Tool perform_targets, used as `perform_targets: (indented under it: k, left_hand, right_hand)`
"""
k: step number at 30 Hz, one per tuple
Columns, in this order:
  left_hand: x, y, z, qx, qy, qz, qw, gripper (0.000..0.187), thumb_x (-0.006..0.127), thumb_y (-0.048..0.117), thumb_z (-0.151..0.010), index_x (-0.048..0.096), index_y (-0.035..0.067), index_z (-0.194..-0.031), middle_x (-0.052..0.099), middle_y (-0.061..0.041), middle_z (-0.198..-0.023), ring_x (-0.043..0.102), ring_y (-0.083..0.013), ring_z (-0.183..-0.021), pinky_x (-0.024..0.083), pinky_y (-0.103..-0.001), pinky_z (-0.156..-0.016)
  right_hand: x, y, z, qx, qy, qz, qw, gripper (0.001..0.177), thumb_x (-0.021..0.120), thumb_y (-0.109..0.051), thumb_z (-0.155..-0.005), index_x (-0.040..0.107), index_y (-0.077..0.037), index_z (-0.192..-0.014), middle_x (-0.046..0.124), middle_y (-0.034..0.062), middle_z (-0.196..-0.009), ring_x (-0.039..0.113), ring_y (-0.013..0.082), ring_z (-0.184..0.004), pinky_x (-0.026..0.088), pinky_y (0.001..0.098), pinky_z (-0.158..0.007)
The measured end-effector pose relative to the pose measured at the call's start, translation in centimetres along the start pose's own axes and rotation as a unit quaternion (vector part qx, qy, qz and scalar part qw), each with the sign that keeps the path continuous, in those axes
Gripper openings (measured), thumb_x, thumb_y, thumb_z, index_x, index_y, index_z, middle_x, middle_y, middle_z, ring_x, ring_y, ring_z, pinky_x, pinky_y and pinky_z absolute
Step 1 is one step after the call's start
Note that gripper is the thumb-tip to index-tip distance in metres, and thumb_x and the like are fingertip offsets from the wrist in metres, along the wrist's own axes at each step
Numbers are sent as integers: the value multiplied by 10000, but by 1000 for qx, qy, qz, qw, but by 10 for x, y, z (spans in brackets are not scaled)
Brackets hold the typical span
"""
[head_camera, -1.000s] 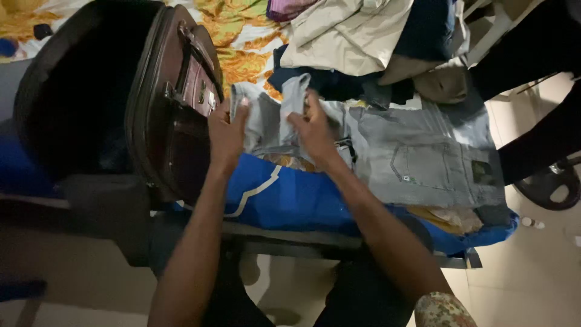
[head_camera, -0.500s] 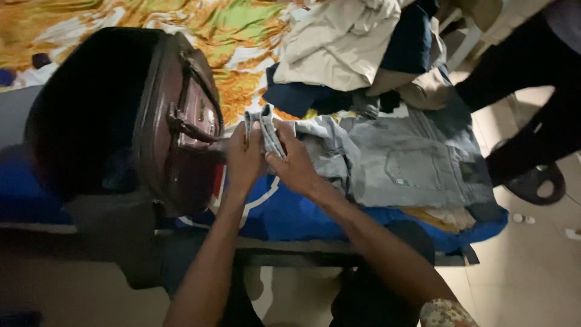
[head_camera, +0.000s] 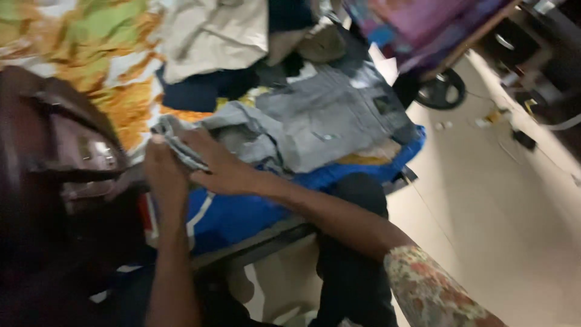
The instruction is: Folding a pair of jeans and placing them inside a travel bag on a bed.
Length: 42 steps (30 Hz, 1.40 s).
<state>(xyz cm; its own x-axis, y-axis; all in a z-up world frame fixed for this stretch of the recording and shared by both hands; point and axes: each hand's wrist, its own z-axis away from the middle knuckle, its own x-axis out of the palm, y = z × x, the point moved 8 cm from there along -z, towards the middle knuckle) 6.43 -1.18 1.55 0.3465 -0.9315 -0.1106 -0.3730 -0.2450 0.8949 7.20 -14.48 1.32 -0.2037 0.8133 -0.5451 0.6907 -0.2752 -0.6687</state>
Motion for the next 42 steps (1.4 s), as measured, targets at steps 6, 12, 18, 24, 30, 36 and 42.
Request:
perform_targets:
  k: [6, 12, 18, 24, 30, 36, 42]
  left_hand:
    - [5, 18, 2, -11, -82, -46, 996, 252, 494, 188, -1116, 577, -35, -1033, 562, -137, -920, 535, -234, -838, 436, -395, -738]
    - [16, 18, 4, 96, -107, -158, 977, 179, 572, 121, -1070, 596, -48, -1017, 614, -226, -948, 596, -410, -915, 444, -484, -806]
    - [13, 19, -3, 26, -47, -111, 992, 245, 719, 176, -1040, 608, -40, -1005, 652, -175, -959, 618, -316, -872, 485, -436, -814]
    - [22, 34, 1, -46, -47, 46, 997, 219, 724, 188, -1054, 622, -6, -1048, 659, -47, -969, 589, -108, -843, 492, -303, -757]
    - [24, 32, 3, -43, -92, 46, 994, 298, 507, 287, -1191, 590, 6, -1138, 638, -62, -1045, 580, -119, -938, 478, -297, -817]
    - [25, 26, 1, -69, -110, 125, 984, 418, 341, 362, -1194, 582, 22, -1229, 631, -68, -1139, 586, -169, -1037, 487, -329, -908]
    - [22, 31, 7, -55, -101, 23, 993, 252, 503, 258, -1140, 547, 15, -1191, 602, -49, -1078, 560, -141, -967, 470, -321, -835]
  right_hand:
    - [-25, -17, -3, 73, 0, -187, 980, 516, 590, -288, -1084, 421, -21, -1492, 569, 179, -1347, 573, 293, -1281, 468, 411, -1097]
    - [-33, 3, 2, 106, 103, -151, 977, 290, 628, -192, -1061, 553, -44, -1299, 623, 97, -870, 598, 169, -805, 510, 313, -744]
    - [-62, -14, 11, 101, 210, -87, 969, 291, 649, -118, -1000, 540, -72, -1266, 684, 117, -840, 630, 138, -659, 498, 307, -659]
    - [-60, -20, 9, 122, 204, -139, 961, 331, 666, -215, -1008, 533, -55, -1266, 689, 86, -751, 638, 130, -657, 517, 307, -612]
    - [-51, -25, 7, 126, 170, -148, 966, 386, 634, -328, -1053, 553, -45, -1302, 599, 96, -713, 535, 129, -648, 472, 310, -607]
    - [-35, 0, 3, 130, 140, -219, 957, 487, 482, -491, -1131, 548, -35, -1289, 651, 143, -995, 613, 159, -907, 523, 340, -843]
    - [-37, -2, -1, 188, 110, -158, 963, 709, 591, -608, -969, 494, -7, -1333, 648, 209, -1065, 626, 232, -963, 535, 390, -807]
